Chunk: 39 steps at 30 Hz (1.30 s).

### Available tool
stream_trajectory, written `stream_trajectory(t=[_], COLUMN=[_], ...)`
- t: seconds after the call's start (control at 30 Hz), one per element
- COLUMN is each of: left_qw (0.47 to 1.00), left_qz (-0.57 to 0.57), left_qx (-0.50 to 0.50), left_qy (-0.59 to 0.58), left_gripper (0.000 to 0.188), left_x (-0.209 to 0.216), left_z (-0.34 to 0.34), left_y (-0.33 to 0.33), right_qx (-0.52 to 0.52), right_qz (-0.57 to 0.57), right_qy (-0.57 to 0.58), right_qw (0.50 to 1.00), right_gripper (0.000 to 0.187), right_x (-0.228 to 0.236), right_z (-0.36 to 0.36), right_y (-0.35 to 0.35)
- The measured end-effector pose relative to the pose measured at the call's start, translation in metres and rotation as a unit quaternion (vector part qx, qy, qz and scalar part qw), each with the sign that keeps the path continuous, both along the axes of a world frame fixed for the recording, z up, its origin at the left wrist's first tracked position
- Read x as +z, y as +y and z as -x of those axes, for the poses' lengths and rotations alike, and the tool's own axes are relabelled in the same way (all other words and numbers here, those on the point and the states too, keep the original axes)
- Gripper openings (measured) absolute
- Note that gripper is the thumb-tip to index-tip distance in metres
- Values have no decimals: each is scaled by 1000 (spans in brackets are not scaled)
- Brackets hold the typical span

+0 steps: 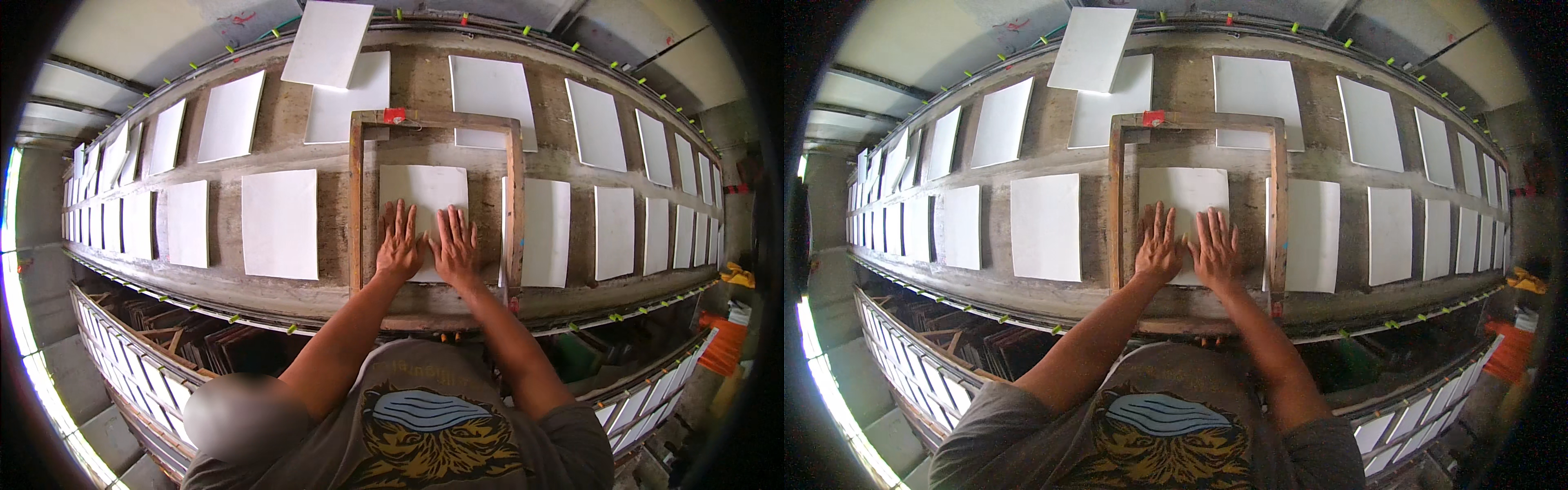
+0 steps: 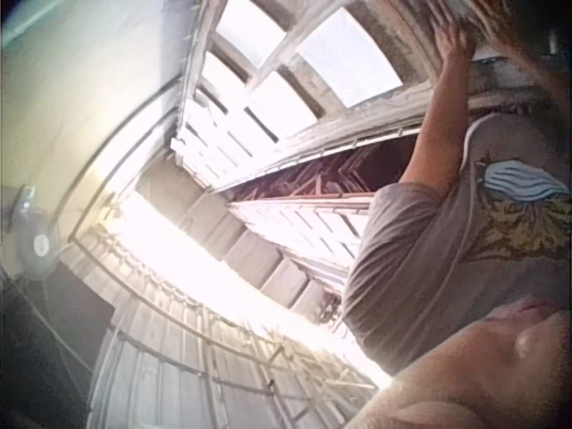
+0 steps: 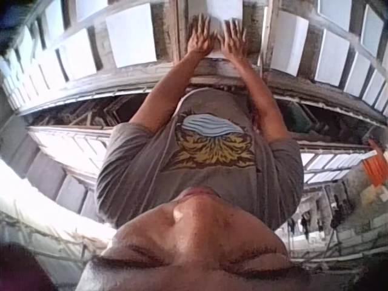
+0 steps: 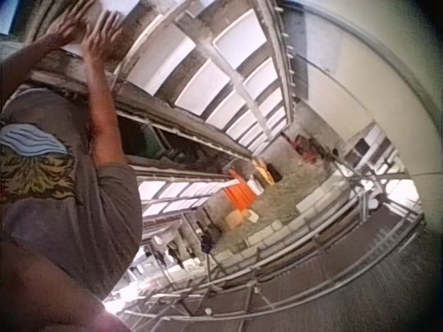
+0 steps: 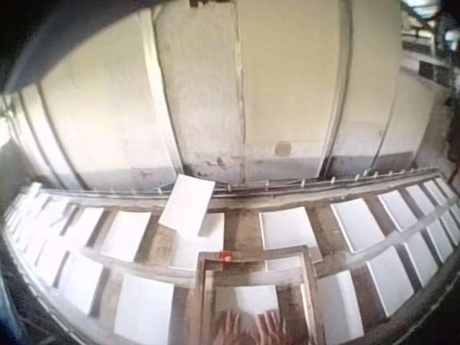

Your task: The person repeatedly places white rectangular tiles into a wooden frame on a workbench, presses them down, removes them, and stacks them. The process is repeated multiple times with tiles being handled one at a time.

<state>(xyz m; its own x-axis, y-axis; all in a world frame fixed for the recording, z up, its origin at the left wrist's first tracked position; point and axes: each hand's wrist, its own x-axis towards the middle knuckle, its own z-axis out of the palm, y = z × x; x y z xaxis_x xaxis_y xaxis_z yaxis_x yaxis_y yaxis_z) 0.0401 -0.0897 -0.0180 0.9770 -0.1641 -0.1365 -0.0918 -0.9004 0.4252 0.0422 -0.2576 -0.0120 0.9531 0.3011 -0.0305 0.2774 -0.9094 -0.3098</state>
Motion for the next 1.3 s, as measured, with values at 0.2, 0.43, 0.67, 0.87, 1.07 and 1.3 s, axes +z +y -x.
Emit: stream_trajectory(t=[0.2,0.43,0.67,0.87,1.07,1.3], left_qw=[998,1000,999,999,999,997], left_qz=[-37,-1,9,14,6,32], left_qx=[-7,21,27,29,52,59], left_qy=[59,-14,-21,16,-4,-46], left_gripper=[73,74,77,78,72,67], left_x=[9,4,2,4,7,-2], left_z=[-4,-5,-3,-3,-6,-1], left_y=[0,1,2,0,0,1], right_qx=[-14,-3,143,183,90,114], right_qz=[-7,16,-13,0,-26,24], right_qy=[-16,-12,-21,-21,-61,8], right_qw=[1000,1000,989,983,994,993], right_gripper=[69,63,53,45,53,62], right_x=[-6,-5,-8,-15,-13,-3], right_z=[-91,-99,-104,-144,-111,-53], right_y=[8,13,30,57,55,-4])
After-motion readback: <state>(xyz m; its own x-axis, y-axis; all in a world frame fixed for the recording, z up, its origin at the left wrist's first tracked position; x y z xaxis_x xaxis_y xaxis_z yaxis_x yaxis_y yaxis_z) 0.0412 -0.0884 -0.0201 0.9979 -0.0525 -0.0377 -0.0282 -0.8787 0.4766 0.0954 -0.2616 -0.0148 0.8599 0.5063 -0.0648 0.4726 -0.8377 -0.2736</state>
